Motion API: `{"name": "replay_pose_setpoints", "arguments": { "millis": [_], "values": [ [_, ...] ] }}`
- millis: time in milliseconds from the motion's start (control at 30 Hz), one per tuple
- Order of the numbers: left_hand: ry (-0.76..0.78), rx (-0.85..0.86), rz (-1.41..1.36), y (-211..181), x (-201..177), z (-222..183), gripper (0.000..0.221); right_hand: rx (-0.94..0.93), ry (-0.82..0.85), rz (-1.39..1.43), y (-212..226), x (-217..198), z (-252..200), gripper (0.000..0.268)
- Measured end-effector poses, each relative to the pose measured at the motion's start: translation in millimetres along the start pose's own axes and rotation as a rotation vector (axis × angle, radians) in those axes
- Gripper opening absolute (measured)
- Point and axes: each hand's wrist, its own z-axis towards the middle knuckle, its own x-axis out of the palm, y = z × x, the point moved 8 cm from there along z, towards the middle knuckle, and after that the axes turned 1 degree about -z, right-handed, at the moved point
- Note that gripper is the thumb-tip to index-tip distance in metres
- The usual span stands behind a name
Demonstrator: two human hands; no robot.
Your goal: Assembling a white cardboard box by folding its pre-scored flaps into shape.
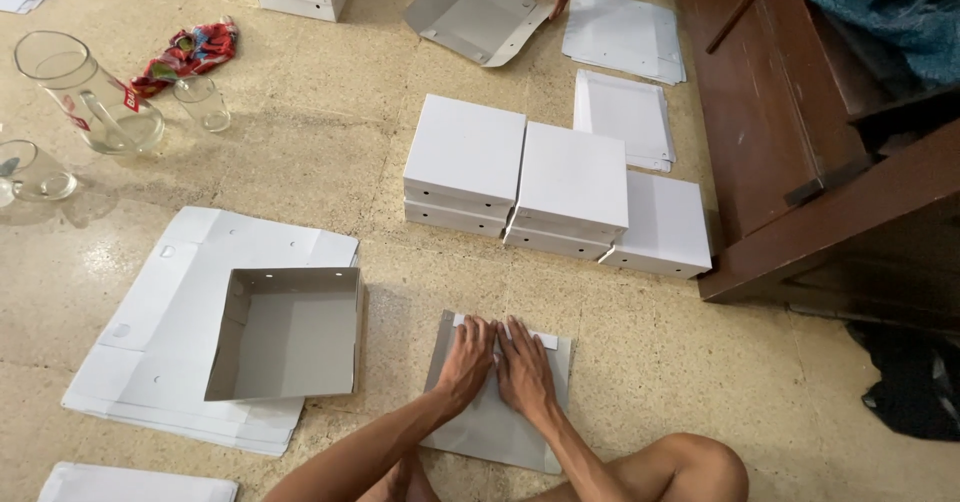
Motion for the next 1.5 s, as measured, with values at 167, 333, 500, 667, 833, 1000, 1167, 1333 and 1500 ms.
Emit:
{"name": "replay_pose_setpoints", "arguments": {
  "millis": [167, 333, 500, 667, 833, 1000, 1167, 1333, 1500],
  "values": [
    [0.128, -0.102, 0.014, -25.5, 19.3, 6.5, 0.065, 0.074, 0.052, -0.235, -19.9, 33.8, -10.7, 0.083],
    [0.188, -0.153, -0.009, -24.8, 17.0, 7.4, 0.072, 0.239, 0.051, -0.345, -20.7, 44.1, -15.1, 0.109],
    [0.229, -0.178, -0.038, -20.1, 19.7, 6.3, 0.080, 0.391, 0.122, -0.382, -30.1, 54.1, -15.8, 0.131],
    [0.240, -0.151, -0.002, -19.0, 11.3, 6.3, 0.082, 0.433, 0.083, -0.381, -26.7, 51.9, -18.6, 0.128],
    [0.247, -0.137, 0.033, -16.2, 1.5, 5.9, 0.081, 0.467, 0.071, -0.450, -32.9, 58.9, -20.9, 0.132],
    [0.321, -0.120, 0.049, -14.5, -0.9, 4.5, 0.082, 0.374, -0.102, -0.470, -31.4, 57.5, -19.2, 0.136],
    [0.222, -0.188, -0.026, -16.7, 14.4, 2.3, 0.086, 0.279, -0.152, -0.446, -32.6, 48.4, -13.9, 0.115],
    [0.042, -0.197, -0.195, -8.2, 25.0, -3.5, 0.080, 0.255, -0.127, -0.177, -12.7, 17.8, -12.9, 0.084],
    [-0.071, -0.209, -0.354, 7.1, 10.0, -9.6, 0.066, 0.214, -0.110, -0.195, -9.4, 11.0, -5.1, 0.068]
  ]
}}
